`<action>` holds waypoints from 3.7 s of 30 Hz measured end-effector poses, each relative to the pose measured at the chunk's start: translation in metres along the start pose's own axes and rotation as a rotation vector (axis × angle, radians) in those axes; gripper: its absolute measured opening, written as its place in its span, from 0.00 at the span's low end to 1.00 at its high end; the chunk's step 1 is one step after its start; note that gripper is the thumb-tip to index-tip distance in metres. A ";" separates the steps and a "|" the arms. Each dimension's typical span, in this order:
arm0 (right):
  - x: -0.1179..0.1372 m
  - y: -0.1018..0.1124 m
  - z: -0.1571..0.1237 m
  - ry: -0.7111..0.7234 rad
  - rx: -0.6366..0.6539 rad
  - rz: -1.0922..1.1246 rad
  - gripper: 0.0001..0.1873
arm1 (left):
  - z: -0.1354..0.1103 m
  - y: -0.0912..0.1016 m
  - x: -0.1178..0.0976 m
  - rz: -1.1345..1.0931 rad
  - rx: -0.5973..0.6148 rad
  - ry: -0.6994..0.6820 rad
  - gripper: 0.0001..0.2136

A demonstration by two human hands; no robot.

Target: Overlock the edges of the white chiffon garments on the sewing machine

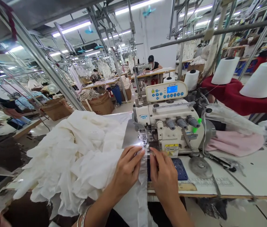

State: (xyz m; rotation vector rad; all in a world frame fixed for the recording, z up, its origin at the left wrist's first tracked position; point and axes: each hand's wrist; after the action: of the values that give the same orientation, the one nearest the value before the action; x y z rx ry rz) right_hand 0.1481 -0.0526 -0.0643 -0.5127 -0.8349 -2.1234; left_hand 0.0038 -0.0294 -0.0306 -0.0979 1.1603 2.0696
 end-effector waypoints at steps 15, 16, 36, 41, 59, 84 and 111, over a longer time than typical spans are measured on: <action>0.009 -0.015 -0.057 -0.341 0.128 0.363 0.20 | -0.001 -0.009 -0.011 0.096 -0.070 0.074 0.14; 0.011 -0.013 -0.056 -0.373 0.120 0.374 0.21 | -0.001 -0.010 -0.011 0.071 -0.085 0.080 0.14; 0.016 -0.010 -0.049 -0.445 0.043 0.405 0.21 | 0.006 -0.004 -0.011 0.034 -0.131 0.035 0.07; 0.017 -0.011 -0.043 -0.480 0.043 0.419 0.21 | 0.018 -0.005 -0.003 -0.054 -0.097 0.052 0.07; 0.019 -0.008 -0.047 -0.423 0.023 0.445 0.16 | 0.005 -0.002 -0.003 -0.018 -0.102 0.021 0.09; 0.015 -0.005 -0.044 -0.446 0.067 0.403 0.20 | 0.020 0.000 0.004 -0.040 -0.008 0.020 0.08; 0.015 -0.007 -0.031 -0.417 0.165 0.376 0.23 | 0.029 0.019 0.060 0.059 -0.024 0.219 0.12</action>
State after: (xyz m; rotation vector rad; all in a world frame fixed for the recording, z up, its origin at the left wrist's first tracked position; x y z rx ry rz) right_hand 0.1312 -0.0791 -0.0805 -0.9622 -1.0394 -1.6106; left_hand -0.0437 0.0208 -0.0244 -0.3116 1.2818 2.1667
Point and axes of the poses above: each hand's wrist, its own z-axis towards the middle knuckle, its own y-axis out of the back of the hand, x = y × z, and after that the axes turned 15 degrees about y, right-handed
